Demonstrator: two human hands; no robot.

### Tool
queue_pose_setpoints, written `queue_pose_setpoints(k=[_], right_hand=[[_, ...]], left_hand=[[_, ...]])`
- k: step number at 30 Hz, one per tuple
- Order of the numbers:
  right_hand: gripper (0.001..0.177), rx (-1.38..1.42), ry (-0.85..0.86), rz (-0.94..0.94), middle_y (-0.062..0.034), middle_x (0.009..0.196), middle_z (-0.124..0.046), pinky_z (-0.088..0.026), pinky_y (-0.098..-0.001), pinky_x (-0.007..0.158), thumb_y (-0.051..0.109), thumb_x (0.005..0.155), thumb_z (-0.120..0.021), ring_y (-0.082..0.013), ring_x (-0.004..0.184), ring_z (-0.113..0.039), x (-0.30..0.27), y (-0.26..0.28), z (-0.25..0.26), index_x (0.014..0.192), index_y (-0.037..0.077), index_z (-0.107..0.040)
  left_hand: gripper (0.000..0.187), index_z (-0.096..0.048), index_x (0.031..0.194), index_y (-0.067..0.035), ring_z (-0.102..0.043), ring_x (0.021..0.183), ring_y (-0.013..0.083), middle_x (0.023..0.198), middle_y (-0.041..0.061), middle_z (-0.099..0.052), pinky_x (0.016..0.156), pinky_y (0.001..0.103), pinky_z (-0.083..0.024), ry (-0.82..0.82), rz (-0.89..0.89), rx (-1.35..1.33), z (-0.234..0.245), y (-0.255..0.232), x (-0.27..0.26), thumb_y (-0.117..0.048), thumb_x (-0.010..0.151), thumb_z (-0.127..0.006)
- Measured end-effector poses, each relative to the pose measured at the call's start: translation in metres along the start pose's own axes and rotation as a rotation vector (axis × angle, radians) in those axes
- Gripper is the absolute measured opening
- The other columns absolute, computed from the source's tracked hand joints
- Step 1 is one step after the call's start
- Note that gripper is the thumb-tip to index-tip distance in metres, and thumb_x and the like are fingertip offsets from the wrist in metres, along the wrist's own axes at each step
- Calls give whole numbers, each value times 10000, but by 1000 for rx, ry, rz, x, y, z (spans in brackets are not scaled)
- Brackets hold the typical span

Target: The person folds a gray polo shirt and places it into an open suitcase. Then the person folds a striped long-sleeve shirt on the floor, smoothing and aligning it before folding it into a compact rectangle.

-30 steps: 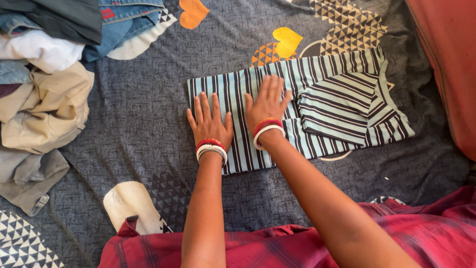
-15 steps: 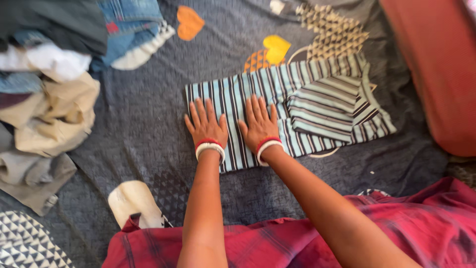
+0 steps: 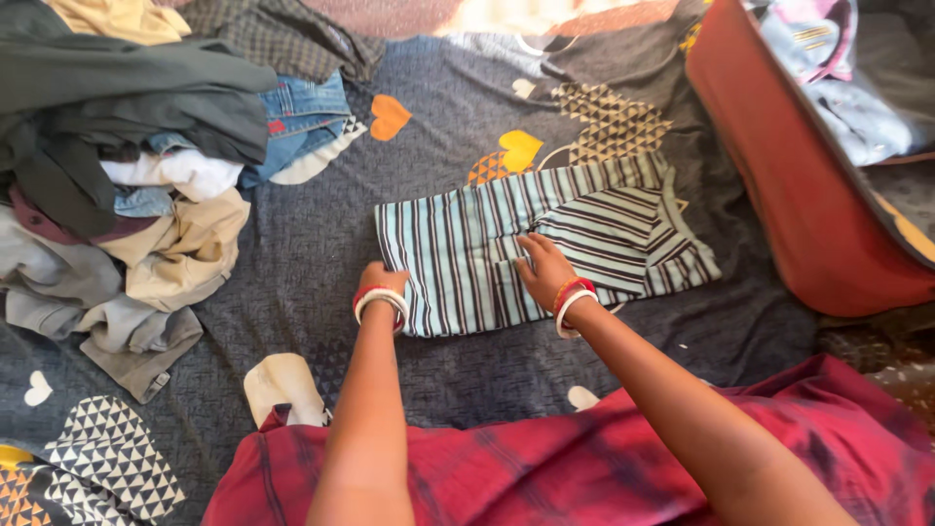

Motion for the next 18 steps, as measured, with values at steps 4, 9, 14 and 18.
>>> queue_pose_setpoints(k=[4, 9, 14, 18], right_hand=[[389, 308, 52, -180, -176, 1312, -653, -472, -366, 1032, 280, 1005, -594, -302, 1221, -609, 10, -13, 24, 1316, 55, -660], [391, 825, 58, -198, -88, 1226, -722, -496, -300, 951, 317, 1058, -543, -174, 1099, -630, 40, -38, 54, 1315, 49, -662], [486, 1037, -77, -599, -72, 1171, -705, -527, -391, 884, 436, 1020, -429, -188, 1060, -663, 37, -149, 121, 1331, 117, -622], [546, 795, -265, -861, -90, 1154, -698, -487, -371, 840, 522, 990, -487, -202, 983, -651, 15, -231, 149, 1369, 142, -583]], left_hand=[[553, -675, 1216, 16, -722, 1115, 389, 1190, 267, -714, 980, 445, -549, 14, -120, -92, -12, -71, 2, -242, 733, -751], [431, -733, 1110, -6, -692, 1074, 413, 1125, 260, -726, 941, 461, -538, -40, -335, -156, -49, -202, -42, -218, 736, -728], [543, -666, 1241, -88, -763, 837, 309, 946, 157, -771, 753, 428, -591, 166, -548, -482, -138, -313, -136, -257, 734, -759], [555, -530, 1400, -79, -745, 913, 303, 1003, 141, -743, 821, 429, -583, 399, -633, -473, -174, -331, -182, -250, 894, -680]])
Point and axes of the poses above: each hand's wrist, its own x-axis towards the middle knuckle, its own z-axis out of the back of the hand, y = z × x, the point moved 2 cm from there along x, towards the middle knuckle
